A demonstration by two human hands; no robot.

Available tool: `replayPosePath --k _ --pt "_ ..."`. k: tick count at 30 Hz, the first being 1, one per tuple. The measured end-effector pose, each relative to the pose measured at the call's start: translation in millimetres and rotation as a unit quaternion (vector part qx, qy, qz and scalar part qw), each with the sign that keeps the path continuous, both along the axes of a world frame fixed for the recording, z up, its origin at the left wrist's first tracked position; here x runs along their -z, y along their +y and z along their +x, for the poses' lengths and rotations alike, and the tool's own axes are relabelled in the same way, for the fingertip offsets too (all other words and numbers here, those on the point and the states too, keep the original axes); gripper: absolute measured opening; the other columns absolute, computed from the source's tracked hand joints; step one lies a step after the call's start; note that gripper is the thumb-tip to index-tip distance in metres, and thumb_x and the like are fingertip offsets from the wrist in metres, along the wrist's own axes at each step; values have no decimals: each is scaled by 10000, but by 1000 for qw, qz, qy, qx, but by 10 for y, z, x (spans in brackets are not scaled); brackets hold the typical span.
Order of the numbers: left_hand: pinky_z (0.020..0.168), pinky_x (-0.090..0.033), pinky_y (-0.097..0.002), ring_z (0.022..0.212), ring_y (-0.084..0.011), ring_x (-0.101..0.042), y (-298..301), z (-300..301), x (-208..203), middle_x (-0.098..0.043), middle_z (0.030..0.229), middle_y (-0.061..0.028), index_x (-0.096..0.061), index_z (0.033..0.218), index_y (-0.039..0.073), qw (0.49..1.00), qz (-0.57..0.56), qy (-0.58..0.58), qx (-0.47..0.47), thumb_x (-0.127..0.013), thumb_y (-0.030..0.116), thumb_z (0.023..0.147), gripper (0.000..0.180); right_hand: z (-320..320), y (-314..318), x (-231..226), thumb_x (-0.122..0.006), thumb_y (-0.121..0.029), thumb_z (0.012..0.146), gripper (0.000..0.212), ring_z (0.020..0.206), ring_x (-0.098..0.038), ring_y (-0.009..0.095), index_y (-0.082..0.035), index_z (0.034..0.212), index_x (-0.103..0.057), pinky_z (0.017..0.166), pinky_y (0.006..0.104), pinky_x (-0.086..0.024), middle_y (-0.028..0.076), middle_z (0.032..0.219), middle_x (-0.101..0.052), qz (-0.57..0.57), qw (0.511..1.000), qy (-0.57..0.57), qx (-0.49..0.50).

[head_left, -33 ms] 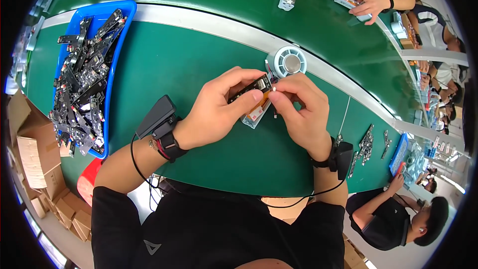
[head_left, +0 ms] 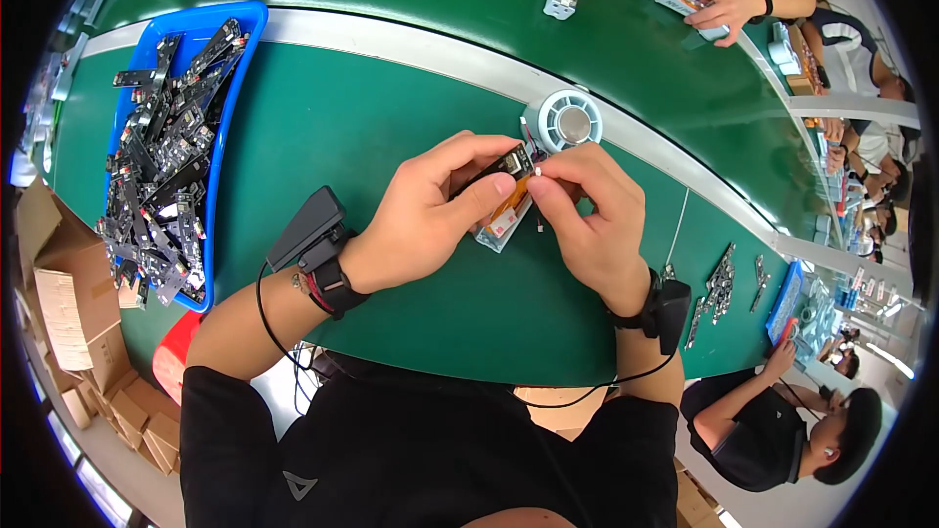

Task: The person picks up a circuit board and a fan housing, then connects the battery wires to the board. They press the circuit board into the housing and place the assembled unit back onto the assembly line.

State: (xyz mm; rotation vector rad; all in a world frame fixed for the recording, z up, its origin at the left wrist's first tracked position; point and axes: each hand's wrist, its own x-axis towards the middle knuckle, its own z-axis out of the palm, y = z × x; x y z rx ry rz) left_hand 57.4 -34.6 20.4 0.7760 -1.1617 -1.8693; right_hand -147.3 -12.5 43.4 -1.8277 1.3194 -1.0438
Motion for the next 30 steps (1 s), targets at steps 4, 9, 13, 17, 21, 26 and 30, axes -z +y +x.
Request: replayPosePath --k 4,9,13,17,21,26,30 --pt "649 -469 -226 777 -63 -569 1 31 -8 -656 1053 -48 -597 1336 -3 999 40 -13 21 -604 111 1045 312 45 -13 68 -736 27 858 142 628 -638 183 10 990 -686 538 299 -486 86 868 -658 -130 986 102 5" --pt "558 -413 -221 692 -54 -529 -13 92 22 -641 955 -31 -610 1350 -5 997 55 -33 52 -581 163 1066 332 46 -28 103 -728 18 854 138 601 -631 229 -12 979 -677 515 320 -478 98 851 -651 -214 963 166 -1" --pt "532 -391 -225 659 -54 -506 -37 69 45 -614 867 -20 -604 1373 -2 994 87 -14 70 -574 184 1073 354 41 -26 128 -724 2 852 125 600 -624 254 -16 962 -668 514 342 -479 94 836 -642 -241 945 222 8" --pt "528 -392 -230 648 -55 -500 -52 37 16 -600 830 -16 -600 1387 -1 988 136 36 65 -572 192 1074 369 35 -78 144 -721 -16 854 124 598 -620 261 -16 963 -661 514 355 -479 86 823 -632 -280 926 254 11" --pt "543 -413 -235 656 -61 -506 -63 18 17 -601 846 -14 -600 1392 -3 988 127 43 70 -568 200 1077 376 26 -94 75 -708 -27 865 112 614 -624 276 -24 965 -657 534 371 -488 93 817 -627 -275 923 269 6" --pt "587 -450 -235 684 -69 -522 -54 18 -6 -612 897 -2 -599 1403 6 994 -58 -85 33 -561 206 1080 382 16 -91 43 -690 -38 884 86 638 -628 296 -32 958 -648 555 390 -496 107 817 -622 -267 925 269 -7" --pt "629 -465 -233 721 -88 -546 -50 87 68 -617 983 -21 -582 1433 33 995 14 -54 78 -536 201 1086 388 32 -81 135 -676 -46 903 68 658 -632 312 -31 959 -641 567 403 -497 116 819 -616 -244 945 219 -17"
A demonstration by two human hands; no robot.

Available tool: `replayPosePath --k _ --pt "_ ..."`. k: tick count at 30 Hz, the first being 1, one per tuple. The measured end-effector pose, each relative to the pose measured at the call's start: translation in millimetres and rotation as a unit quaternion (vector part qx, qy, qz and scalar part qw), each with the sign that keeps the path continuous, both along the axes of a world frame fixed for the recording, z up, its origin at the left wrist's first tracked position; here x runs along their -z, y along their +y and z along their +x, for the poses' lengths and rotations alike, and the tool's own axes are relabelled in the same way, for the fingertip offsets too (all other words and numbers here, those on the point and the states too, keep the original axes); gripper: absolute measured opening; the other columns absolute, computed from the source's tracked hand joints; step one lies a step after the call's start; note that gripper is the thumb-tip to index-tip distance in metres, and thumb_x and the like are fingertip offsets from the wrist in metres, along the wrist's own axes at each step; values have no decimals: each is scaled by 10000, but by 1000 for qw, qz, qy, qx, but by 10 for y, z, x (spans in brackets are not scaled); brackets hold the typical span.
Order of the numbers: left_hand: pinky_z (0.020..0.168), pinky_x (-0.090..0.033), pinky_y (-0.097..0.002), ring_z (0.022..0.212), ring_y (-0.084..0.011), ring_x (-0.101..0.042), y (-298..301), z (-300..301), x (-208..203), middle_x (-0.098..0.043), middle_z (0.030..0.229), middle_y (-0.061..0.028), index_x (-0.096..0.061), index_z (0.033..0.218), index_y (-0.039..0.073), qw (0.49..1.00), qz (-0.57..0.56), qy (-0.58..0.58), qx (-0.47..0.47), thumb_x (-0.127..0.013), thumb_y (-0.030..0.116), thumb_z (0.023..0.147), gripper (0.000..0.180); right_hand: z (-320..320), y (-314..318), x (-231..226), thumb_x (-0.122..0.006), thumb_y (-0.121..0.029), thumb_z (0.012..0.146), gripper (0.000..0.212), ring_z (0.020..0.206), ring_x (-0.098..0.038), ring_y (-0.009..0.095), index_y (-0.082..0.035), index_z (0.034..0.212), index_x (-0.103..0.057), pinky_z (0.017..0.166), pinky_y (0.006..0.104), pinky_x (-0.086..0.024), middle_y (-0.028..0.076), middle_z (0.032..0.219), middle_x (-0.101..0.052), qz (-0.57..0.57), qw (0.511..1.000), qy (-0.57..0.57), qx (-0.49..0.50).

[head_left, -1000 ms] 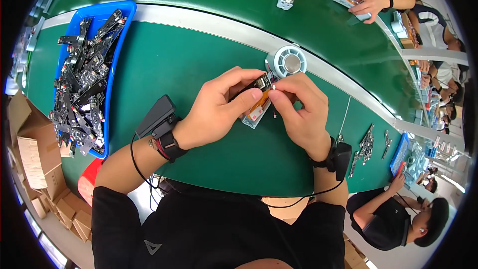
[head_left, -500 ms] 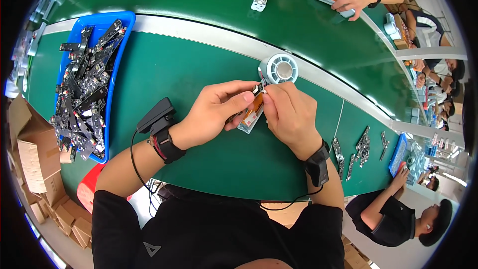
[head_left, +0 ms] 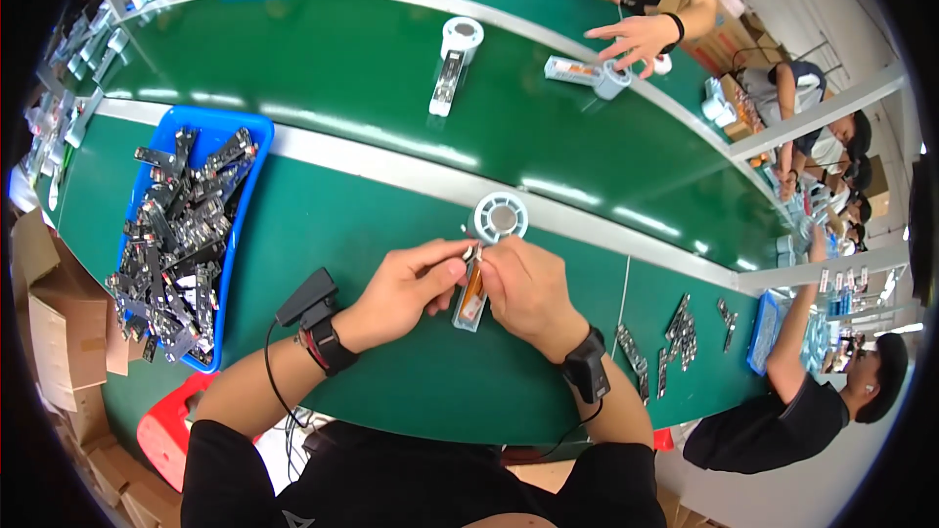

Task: The person picks up a circuit board and a fan housing, then connects the battery wires to the board. They press the circuit board into the housing and place the assembled unit back onto the assembly line.

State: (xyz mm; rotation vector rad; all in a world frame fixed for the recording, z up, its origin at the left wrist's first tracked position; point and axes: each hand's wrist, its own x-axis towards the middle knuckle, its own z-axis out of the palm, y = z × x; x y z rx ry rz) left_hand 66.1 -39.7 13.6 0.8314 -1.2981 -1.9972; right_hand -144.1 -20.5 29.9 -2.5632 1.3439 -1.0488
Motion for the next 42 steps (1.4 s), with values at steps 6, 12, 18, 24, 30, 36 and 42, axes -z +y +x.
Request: replayPosePath --k 6,12,18,24,30,36,42 --pt "639 -474 -232 730 -79 -546 35 -11 -50 -606 973 -11 -599 1416 32 999 -37 -8 -8 -537 185 1084 371 22 38 -43 -661 -41 921 52 653 -627 316 -28 967 -642 567 402 -496 115 831 -619 22 999 -23 3" --pt "604 -453 -226 701 -71 -525 38 -41 -61 -599 930 -11 -618 1399 33 994 -91 -42 -34 -548 195 1082 362 12 20 -34 -681 -52 916 90 652 -625 301 -29 997 -650 568 394 -504 103 826 -613 33 999 -43 -1" --pt "539 -377 -217 639 -55 -468 4 8 -170 -583 881 0 -634 1383 47 998 34 -49 12 -552 213 1082 353 49 103 61 -695 -61 930 155 677 -646 291 -44 1084 -686 576 376 -513 112 821 -636 72 987 -133 62" --pt "513 -325 -217 614 -42 -426 -93 46 -63 -576 871 14 -671 1316 41 996 57 -44 52 -549 247 1086 332 23 -56 54 -736 -71 885 153 648 -622 266 -60 1033 -699 554 365 -510 76 771 -611 15 998 -62 12" --pt "540 -356 -215 623 -45 -445 14 30 -197 -558 796 31 -699 1140 25 996 1 -83 35 -561 279 1080 295 -14 -29 -71 -689 -52 929 115 687 -653 277 -45 1041 -715 585 366 -521 97 828 -649 47 997 -50 -42" --pt "651 -458 -246 720 -74 -537 63 24 -41 -622 912 2 -634 1292 21 999 22 -10 33 -533 213 1091 296 66 227 -364 -724 -77 902 105 682 -645 279 -41 996 -695 600 377 -527 95 817 -623 115 990 -63 55" --pt "836 -522 -284 946 -114 -624 58 -80 57 -658 1130 -49 -570 1348 11 999 -32 27 -30 -523 171 1091 306 23 436 -490 -734 -10 877 105 729 -688 213 6 972 -693 623 318 -538 117 878 -661 275 959 -1 65"
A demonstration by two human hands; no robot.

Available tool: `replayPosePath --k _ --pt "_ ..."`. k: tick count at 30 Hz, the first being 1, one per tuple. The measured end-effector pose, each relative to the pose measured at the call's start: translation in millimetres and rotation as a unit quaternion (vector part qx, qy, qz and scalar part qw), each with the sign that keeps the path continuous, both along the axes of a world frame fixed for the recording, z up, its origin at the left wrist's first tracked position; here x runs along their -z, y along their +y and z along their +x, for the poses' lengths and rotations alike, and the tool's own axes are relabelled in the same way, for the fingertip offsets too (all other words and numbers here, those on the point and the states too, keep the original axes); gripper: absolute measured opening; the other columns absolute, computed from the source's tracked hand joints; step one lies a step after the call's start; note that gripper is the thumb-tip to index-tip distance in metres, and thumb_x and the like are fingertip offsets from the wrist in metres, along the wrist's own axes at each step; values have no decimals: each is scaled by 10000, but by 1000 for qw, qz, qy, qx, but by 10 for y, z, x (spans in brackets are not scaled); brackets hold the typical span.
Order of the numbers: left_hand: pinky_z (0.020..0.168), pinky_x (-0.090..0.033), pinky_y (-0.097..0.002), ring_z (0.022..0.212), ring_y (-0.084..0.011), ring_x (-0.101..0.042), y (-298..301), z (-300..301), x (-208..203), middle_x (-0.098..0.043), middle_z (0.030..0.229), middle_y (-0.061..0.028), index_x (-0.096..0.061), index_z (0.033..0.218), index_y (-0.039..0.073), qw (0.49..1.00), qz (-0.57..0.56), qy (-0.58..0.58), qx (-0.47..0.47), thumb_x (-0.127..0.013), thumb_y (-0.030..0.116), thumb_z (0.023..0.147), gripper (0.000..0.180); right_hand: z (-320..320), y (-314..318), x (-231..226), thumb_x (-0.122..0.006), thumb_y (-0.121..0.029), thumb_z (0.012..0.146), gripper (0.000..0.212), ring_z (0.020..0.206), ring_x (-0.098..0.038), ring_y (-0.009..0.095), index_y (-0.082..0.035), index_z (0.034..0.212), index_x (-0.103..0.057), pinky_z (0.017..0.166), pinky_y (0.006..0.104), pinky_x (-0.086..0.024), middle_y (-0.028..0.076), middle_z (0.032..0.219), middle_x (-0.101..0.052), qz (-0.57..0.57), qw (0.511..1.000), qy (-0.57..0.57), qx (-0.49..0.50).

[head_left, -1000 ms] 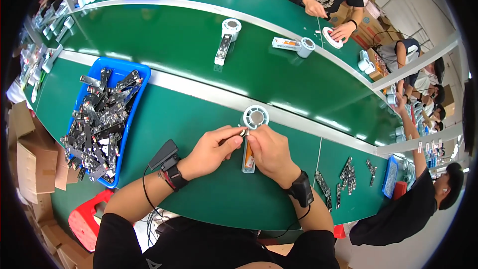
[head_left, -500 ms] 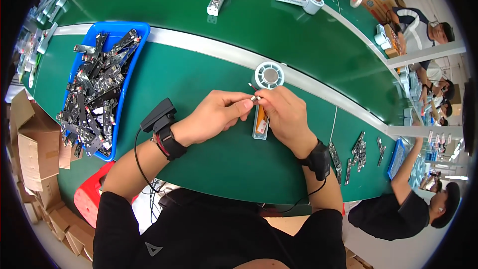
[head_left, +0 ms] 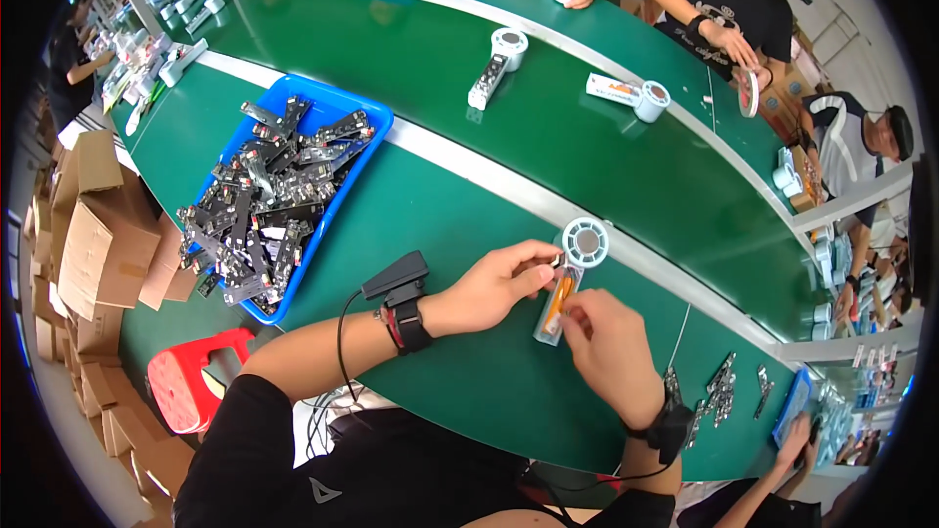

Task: The person picks up a circuit board and a fan housing, then connects the battery wires to the board. They press the circuit board into the housing and place the assembled unit back onto the assembly line.

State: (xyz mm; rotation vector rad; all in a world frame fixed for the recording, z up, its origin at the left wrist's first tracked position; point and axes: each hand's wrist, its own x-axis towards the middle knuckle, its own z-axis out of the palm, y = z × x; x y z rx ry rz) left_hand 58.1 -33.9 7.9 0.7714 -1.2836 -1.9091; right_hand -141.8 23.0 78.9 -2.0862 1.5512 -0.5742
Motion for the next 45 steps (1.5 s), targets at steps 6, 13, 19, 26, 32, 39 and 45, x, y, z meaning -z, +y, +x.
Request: replayPosePath --k 6,13,19,26,32,39,45 --pt "1009 -477 -308 1125 -153 -600 -63 -49 21 -607 1279 -83 -549 1371 -1 993 -107 -9 -51 -509 116 1086 311 -113 -224 40 -727 38 872 113 783 -690 165 35 979 -691 687 275 -552 90 938 -674 112 944 -304 60" --pt "1041 -455 -313 1155 -158 -581 -15 -9 -38 -591 1216 -81 -536 1389 1 977 -190 -86 -40 -512 98 1078 327 -39 -305 280 -718 61 884 127 848 -683 152 47 1008 -697 779 265 -565 79 974 -691 -68 966 -239 70" --pt "924 -492 -334 1022 -225 -614 -32 -55 12 -602 1111 -118 -567 1344 6 975 -208 -48 -67 -557 121 1057 309 -9 -321 376 -716 62 896 128 905 -660 135 46 1020 -691 803 269 -551 83 1001 -693 -65 944 -317 71" --pt "921 -494 -340 1018 -249 -618 -23 -47 1 -602 1096 -124 -569 1349 19 962 -255 -74 -66 -559 119 1054 312 -53 -370 427 -710 53 914 121 935 -679 143 36 1031 -681 814 271 -556 88 1052 -714 -24 904 -424 59" --pt "971 -467 -314 1074 -213 -593 -19 -2 -47 -607 1139 -109 -566 1367 12 957 -258 -120 -51 -543 113 1064 320 4 -327 367 -721 37 915 112 889 -682 137 23 1025 -709 779 280 -564 91 1026 -725 22 857 -504 105" --pt "971 -459 -336 1053 -251 -593 -56 24 -17 -630 1139 -118 -585 1370 22 916 -352 -183 -51 -553 154 1064 335 -127 -404 361 -721 76 880 112 875 -691 177 32 984 -712 761 291 -559 105 964 -729 -130 961 -244 16" --pt "979 -455 -345 1056 -259 -590 -60 28 -59 -636 1150 -122 -590 1377 21 926 -336 -168 -40 -551 166 1066 346 -154 -438 408 -716 97 862 135 868 -690 206 27 976 -699 766 297 -552 126 955 -723 -206 958 -188 -67"
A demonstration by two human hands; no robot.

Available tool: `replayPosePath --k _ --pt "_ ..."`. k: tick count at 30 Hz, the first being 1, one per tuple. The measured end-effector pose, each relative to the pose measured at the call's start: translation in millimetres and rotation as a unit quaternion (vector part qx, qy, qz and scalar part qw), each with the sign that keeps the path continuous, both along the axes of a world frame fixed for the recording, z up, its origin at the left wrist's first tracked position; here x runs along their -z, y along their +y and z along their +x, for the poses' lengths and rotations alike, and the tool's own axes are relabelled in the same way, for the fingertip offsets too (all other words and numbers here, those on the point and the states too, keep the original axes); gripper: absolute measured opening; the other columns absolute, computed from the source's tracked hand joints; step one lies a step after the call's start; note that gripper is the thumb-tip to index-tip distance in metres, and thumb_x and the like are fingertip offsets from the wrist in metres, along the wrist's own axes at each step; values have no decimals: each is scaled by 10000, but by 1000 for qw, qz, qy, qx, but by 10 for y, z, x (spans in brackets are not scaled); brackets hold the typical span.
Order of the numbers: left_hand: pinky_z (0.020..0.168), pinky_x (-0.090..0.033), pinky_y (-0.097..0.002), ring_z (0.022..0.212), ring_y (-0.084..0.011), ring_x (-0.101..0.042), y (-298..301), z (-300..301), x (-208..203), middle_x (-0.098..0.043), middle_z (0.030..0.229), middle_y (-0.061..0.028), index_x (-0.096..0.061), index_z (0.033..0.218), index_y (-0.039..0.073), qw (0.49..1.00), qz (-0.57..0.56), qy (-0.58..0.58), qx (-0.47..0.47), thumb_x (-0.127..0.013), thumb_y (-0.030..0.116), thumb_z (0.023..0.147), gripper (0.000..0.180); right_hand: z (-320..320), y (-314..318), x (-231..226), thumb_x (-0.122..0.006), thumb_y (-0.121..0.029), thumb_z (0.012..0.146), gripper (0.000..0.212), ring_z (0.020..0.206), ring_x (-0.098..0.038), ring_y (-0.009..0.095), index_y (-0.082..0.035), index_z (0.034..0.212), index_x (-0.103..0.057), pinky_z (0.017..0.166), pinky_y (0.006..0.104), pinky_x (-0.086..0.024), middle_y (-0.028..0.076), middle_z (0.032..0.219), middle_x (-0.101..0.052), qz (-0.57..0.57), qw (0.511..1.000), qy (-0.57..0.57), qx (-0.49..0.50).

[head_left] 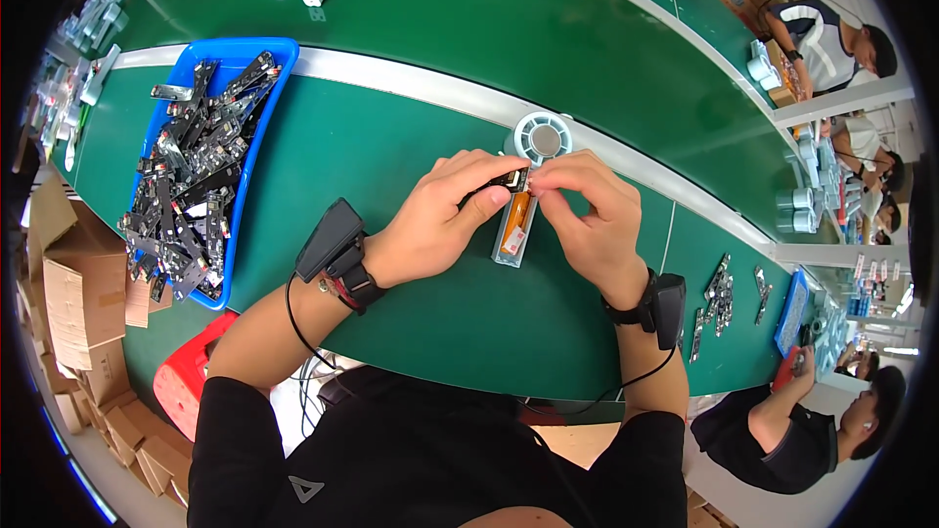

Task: The person picks up a circuit board and a fan housing, then connects the battery wires to the board. They press the circuit board into the housing and place the assembled unit back onto the assembly line.

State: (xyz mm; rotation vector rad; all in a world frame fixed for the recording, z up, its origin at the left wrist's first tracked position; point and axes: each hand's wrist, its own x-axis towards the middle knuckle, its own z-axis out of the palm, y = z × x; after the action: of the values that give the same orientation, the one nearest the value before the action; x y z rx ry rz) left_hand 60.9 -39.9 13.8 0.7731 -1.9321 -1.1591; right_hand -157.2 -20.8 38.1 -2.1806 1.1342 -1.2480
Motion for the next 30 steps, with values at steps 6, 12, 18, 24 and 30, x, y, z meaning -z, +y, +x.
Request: replayPosePath --k 6,12,18,24,30 --pt "988 -463 -343 1103 -261 -594 9 -3 13 -614 1191 -131 -585 1384 12 998 38 47 18 -547 145 1065 348 23 56 44 -695 109 864 188 844 -672 218 3 1010 -641 771 313 -546 117 940 -705 37 998 -44 15" --pt "944 -511 -368 1078 -295 -621 16 -14 2 -607 1196 -143 -595 1360 21 999 15 48 13 -567 115 1045 330 26 26 50 -669 125 869 218 846 -664 239 -12 1024 -598 763 332 -547 119 952 -695 -21 1000 10 -10" --pt "984 -488 -363 1120 -282 -607 22 10 -14 -606 1218 -142 -611 1368 30 999 29 32 16 -576 91 1037 338 2 23 -21 -672 139 855 251 849 -660 247 -30 1010 -569 752 341 -546 120 961 -695 -42 998 30 -29" --pt "948 -507 -359 1086 -280 -624 -5 20 -5 -618 1194 -139 -626 1355 31 1000 3 28 12 -614 82 1015 344 18 41 -35 -678 139 858 261 848 -659 251 -33 993 -537 751 343 -547 123 963 -695 -36 999 21 -31" --pt "909 -502 -370 1017 -268 -612 33 -12 12 -654 1106 -93 -666 1310 67 998 -52 20 -33 -662 68 971 339 69 119 40 -690 112 884 253 874 -665 202 -32 987 -509 766 325 -551 127 976 -702 71 993 -92 1"
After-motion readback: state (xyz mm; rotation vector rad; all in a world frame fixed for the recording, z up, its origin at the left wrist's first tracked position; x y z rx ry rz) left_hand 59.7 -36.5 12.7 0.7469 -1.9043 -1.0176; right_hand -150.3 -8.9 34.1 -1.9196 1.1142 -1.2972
